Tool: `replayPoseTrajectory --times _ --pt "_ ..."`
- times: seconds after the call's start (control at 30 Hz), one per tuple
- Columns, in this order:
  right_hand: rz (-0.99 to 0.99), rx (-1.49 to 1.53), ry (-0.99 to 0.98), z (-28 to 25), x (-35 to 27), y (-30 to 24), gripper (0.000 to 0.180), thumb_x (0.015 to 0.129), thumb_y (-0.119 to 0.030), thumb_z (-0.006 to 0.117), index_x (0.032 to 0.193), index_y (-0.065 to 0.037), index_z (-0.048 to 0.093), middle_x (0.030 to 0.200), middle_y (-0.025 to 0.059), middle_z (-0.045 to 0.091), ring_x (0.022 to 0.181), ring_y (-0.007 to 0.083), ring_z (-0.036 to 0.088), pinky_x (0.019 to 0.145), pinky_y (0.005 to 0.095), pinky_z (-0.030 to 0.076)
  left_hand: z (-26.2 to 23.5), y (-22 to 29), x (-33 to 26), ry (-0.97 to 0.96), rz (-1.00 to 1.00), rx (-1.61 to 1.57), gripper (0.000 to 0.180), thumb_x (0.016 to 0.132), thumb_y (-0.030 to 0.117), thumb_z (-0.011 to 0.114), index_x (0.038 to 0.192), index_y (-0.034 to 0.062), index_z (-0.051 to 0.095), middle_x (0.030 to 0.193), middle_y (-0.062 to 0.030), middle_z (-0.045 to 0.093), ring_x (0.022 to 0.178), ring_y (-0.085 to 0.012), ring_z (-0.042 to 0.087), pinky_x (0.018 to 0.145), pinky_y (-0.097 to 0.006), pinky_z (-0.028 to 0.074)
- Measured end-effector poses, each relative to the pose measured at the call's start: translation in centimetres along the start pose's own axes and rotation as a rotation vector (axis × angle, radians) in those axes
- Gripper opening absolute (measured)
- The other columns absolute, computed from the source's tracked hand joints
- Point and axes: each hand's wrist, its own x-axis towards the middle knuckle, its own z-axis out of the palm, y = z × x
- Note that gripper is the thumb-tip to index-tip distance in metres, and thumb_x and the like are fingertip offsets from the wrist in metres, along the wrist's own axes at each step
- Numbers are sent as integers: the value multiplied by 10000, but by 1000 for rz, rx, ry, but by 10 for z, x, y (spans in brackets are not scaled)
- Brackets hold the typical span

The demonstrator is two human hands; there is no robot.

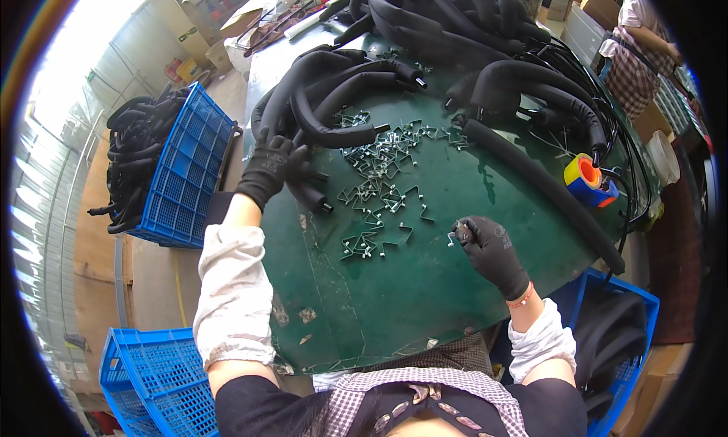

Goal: The person repeatedly picks black rubber hoses and small metal clips from a green workbench, inserts the clips into the hose ends, and places the assembled hoses into a blue crate. The process is repeated continuously throughout the clip.

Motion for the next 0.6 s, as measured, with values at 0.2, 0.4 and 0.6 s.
replayPoseTrajectory --times 0.2,0.4,0.6 --pt "9 -15 61 -8 -12 -10 113 872 -35 568 955 2 636 866 156 657 759 289 637 698 346 499 -74 -10 -6 362 -69 -40 290 784 124 655 1067 159 602 985 -66 589 1001 -275 581 865 -416 420" --pt "-62 54 51 -5 -31 -57 137 845 -25 588 968 -11 647 881 160 660 773 312 632 705 380 499 -149 18 -113 874 -259 -169 188 782 105 697 947 78 612 812 -112 558 751 -330 557 669 -413 434" --pt "99 335 -236 10 -73 -99 98 947 -22 570 1000 10 646 878 27 626 783 93 541 705 252 459 -226 116 -290 950 -520 -711 693 756 49 752 1374 77 439 1154 -175 587 954 -246 622 852 -359 502"
